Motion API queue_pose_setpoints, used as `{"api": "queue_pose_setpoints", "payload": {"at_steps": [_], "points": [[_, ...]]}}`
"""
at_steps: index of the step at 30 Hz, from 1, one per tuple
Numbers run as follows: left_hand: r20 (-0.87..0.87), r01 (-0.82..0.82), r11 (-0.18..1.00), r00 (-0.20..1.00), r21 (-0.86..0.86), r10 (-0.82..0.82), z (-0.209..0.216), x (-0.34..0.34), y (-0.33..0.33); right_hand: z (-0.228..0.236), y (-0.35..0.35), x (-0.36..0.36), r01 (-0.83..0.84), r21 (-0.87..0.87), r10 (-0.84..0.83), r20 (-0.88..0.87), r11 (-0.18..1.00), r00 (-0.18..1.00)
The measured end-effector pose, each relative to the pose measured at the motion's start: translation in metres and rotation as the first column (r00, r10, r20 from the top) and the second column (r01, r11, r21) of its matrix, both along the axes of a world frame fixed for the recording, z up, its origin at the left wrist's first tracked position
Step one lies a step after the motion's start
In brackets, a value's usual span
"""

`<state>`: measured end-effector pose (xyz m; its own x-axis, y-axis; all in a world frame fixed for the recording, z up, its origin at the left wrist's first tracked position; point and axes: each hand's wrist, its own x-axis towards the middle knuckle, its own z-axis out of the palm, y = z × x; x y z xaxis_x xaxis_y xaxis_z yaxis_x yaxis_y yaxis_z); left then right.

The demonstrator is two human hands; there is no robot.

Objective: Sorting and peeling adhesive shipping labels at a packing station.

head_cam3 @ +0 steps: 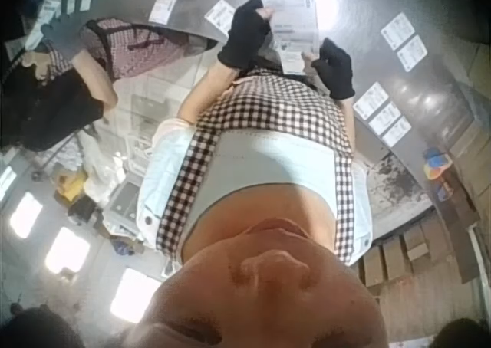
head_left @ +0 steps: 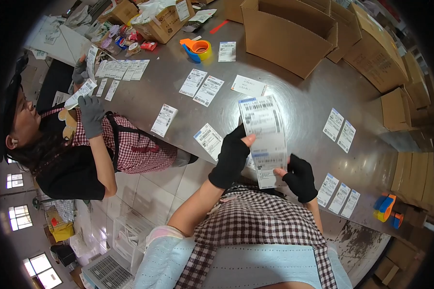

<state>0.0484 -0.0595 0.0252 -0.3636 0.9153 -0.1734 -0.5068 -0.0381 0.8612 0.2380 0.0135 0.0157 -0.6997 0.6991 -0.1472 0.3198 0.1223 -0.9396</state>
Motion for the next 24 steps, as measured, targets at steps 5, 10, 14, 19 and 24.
{"api": "queue_pose_setpoints", "payload": {"at_steps": [5, 10, 14, 19, 24], "points": [[0.278, -0.020, 0.998, 0.961, 0.056, 0.004, 0.008, -0.010, 0.005, -0.007, 0.011, 0.016, -0.160, 0.177, 0.149, 0.077, 0.971, 0.986], [-0.014, 0.065, 0.991, 0.998, -0.114, -0.067, -0.006, 0.001, 0.008, 0.018, 0.001, -0.011, 0.199, 0.258, -0.139, -0.232, 0.945, 0.963], [-0.236, 0.156, 0.980, 0.955, -0.125, -0.182, -0.020, 0.007, 0.008, 0.028, 0.004, -0.007, -0.033, 0.548, 0.104, -0.099, 0.836, 0.990], [0.284, 0.038, 0.996, 0.957, 0.086, -0.061, -0.027, -0.002, 0.016, 0.019, -0.001, -0.005, -0.007, 0.498, 0.148, -0.244, 0.867, 0.958], [0.173, -0.012, 0.997, 0.985, 0.081, -0.002, -0.026, -0.004, 0.012, 0.019, -0.001, -0.003, -0.072, 0.434, 0.201, -0.260, 0.898, 0.945]]}}
